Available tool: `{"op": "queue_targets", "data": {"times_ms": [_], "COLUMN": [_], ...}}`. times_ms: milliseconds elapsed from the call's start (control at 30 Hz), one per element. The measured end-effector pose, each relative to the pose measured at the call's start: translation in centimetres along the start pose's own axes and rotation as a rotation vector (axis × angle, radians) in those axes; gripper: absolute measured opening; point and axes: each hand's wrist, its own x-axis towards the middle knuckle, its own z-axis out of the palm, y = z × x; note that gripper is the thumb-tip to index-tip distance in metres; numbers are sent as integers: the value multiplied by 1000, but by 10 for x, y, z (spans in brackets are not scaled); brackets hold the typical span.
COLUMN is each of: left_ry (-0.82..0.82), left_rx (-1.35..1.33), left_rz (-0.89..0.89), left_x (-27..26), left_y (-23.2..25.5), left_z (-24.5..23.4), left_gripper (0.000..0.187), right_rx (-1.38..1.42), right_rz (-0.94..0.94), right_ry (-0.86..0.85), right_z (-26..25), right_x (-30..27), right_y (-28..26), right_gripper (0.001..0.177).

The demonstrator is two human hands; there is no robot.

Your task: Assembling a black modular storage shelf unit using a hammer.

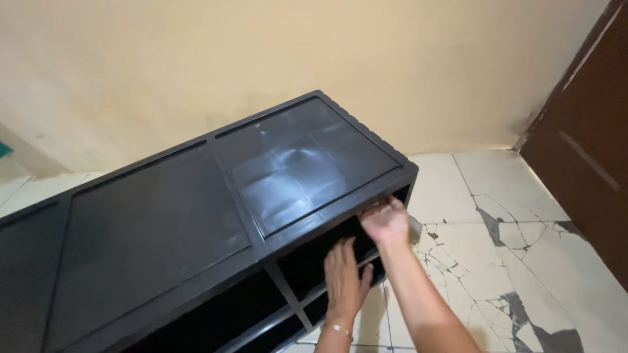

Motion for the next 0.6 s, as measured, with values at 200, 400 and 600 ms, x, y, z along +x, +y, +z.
{"op": "queue_targets", "data": {"times_ms": [200,400,600], "left_ry": [-837,-1046,-1002], "left_rx": [196,360,393], "left_rz": [-331,-391,-354], "left_x": [40,19,5], "left_y": [-29,-71,-68], "left_z": [42,92,97], "left_gripper": [107,88,87], "right_rx": [79,67,-63], "right_rz": [98,78,-117], "right_ry": [-72,303,408], "right_z": [-81,-51,-21], "right_x": [59,54,98], "right_y": [-39,-29,-42], "right_gripper": [37,48,44]}}
